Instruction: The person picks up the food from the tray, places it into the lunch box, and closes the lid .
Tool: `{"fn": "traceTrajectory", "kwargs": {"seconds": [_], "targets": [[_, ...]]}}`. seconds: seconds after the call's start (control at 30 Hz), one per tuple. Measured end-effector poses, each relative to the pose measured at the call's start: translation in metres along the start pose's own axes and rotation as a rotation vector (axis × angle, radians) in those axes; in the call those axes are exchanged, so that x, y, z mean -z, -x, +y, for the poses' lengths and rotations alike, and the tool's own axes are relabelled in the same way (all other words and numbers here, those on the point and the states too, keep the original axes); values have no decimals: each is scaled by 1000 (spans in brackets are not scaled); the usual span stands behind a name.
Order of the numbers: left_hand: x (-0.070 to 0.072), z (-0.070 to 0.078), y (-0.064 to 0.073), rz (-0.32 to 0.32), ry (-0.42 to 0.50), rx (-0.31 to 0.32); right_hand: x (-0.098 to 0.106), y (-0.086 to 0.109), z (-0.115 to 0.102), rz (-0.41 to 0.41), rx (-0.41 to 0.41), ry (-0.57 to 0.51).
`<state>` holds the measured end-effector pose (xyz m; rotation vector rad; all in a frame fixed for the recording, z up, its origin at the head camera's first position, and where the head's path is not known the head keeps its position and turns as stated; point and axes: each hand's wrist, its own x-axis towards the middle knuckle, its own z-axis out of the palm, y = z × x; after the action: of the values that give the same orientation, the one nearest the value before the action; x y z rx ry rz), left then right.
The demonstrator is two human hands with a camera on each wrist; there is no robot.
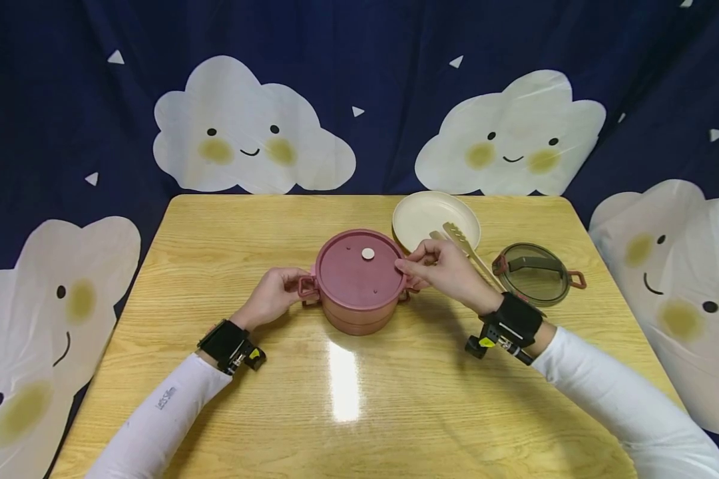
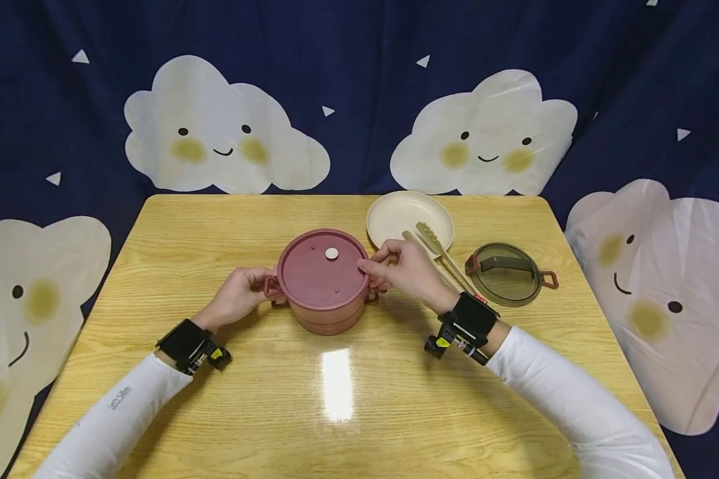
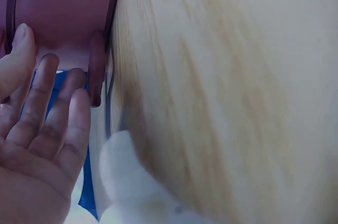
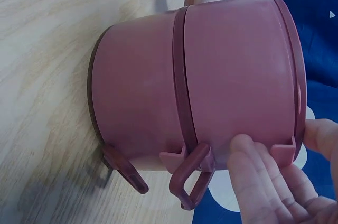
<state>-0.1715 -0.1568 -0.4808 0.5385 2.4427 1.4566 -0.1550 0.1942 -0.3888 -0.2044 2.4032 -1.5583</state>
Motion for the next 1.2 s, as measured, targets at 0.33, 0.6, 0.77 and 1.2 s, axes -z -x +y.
{"fn": "traceTrajectory", "kwargs": {"seconds": [0.33,0.6,0.77,1.2], "targets": [[-1,0,2,-33,86,34,-2,4,2,-6,-6,-43],[3,3,3,-49,63,51,7,3,6,-6,12,-29],[16,11,10,-86,67,84,22,4,17,30,52,55],[21,27,10,-50,-60,-59,12,5,46,-76,376,534]]}}
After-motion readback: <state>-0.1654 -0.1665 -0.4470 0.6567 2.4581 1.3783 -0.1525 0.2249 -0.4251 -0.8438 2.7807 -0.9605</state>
